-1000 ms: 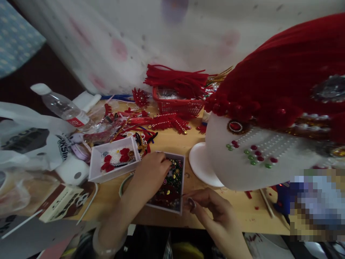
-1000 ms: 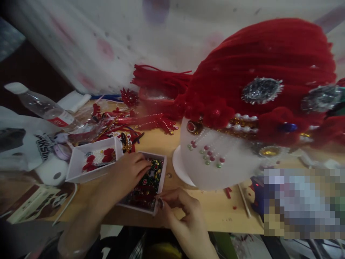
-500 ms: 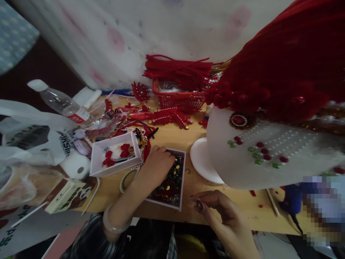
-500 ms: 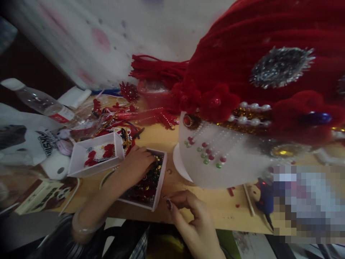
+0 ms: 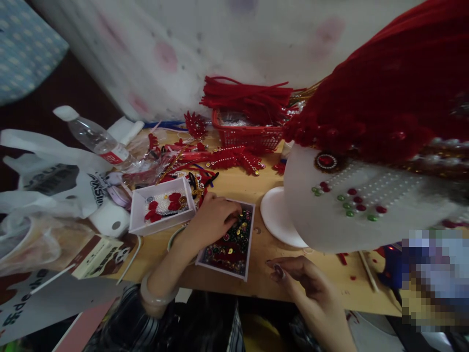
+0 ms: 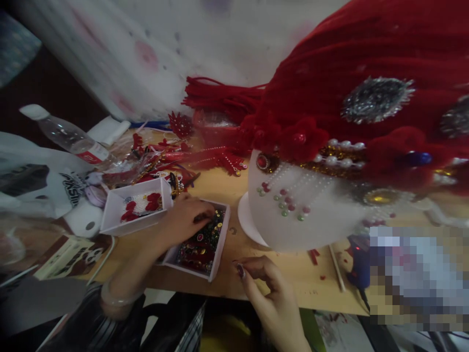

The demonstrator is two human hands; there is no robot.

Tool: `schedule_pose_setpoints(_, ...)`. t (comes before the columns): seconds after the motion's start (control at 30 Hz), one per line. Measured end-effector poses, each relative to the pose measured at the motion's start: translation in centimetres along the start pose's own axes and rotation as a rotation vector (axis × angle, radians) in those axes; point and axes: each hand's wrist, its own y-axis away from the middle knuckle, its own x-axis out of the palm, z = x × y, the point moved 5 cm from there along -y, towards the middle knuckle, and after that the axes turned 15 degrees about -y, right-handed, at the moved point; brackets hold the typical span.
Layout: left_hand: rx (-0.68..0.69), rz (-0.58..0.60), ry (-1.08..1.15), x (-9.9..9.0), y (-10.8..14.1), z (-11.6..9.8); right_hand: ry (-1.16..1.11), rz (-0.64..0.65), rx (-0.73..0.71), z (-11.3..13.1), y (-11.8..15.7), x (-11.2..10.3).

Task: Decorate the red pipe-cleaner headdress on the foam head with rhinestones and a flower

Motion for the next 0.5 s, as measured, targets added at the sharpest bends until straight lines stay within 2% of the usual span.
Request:
schedule_pose_setpoints(0.13, -0.058, -0.146, 0.115, -2.5, 1.2, 1.2, -0.012, -0.103, 0.040, 0.4, 0.6, -0.5)
schedule_pose_setpoints(0.27, -0.200, -0.311, 0.238, -4.6, 3.6, 2.2, 0.005, -0.140, 0.032, 0.4, 1.4, -0.8)
schedule_pose_setpoints(0.37, -0.328, -0.397, 0.327, -4.7, 5.6, 2.7, -0.053, -0.140, 0.047, -0.4, 1.6, -1.0)
schedule_pose_setpoints(0.5, -0.444, -0.376, 0.414, -3.7, 7.5, 3.1, -0.065, -0.029, 0.035, -1.2, 0.8, -0.3)
